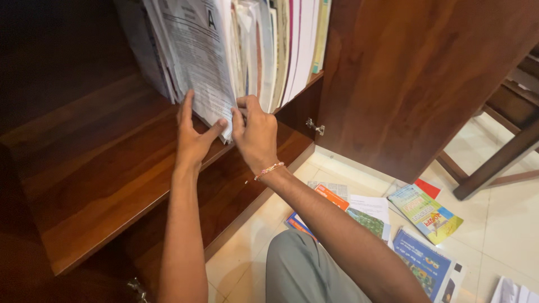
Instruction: The person sits on the floor and organizes scattered papers, magazines, and books by picking them up and placing them into a wooden cabinet. The person handles items one at a time, folding some papers before stacking them on the shelf.
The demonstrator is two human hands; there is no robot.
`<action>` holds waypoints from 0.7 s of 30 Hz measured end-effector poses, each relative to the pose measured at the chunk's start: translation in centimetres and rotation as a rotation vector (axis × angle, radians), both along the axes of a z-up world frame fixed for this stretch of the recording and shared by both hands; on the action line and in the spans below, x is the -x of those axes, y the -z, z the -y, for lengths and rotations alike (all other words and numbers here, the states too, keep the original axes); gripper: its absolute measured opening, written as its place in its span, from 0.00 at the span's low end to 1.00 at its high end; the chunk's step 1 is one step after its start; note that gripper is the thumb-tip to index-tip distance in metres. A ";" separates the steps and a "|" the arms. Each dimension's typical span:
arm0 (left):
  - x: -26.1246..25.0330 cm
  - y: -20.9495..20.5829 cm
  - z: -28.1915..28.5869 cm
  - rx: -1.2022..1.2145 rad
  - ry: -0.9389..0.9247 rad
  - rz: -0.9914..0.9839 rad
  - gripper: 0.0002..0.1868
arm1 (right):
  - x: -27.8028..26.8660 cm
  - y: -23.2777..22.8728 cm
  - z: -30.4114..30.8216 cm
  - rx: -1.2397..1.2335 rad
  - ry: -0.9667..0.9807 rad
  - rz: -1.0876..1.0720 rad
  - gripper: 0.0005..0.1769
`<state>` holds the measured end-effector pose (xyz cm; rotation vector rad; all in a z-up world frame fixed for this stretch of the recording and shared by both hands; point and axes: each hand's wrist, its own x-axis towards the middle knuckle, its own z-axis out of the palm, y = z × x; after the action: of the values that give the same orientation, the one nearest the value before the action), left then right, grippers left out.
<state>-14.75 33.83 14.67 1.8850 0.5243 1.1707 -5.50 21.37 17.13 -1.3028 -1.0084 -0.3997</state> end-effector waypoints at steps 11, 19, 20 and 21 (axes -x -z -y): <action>0.1 -0.9 0.1 0.124 0.065 -0.076 0.55 | -0.6 1.2 0.2 0.121 -0.223 -0.196 0.02; 0.0 -0.4 -0.2 0.152 0.098 -0.016 0.46 | -1.2 1.8 -0.4 0.159 -0.121 -0.113 0.06; -0.1 -0.4 -0.2 0.145 0.096 -0.017 0.46 | -1.3 1.8 -0.4 0.172 -0.113 -0.109 0.07; -0.1 -0.4 -0.3 0.139 0.094 -0.018 0.46 | -1.4 1.7 -0.4 0.184 -0.105 -0.105 0.08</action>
<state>-14.62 34.12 15.08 1.7837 0.5087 1.0309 -4.11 21.82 15.40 -1.4129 -1.0384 -0.1597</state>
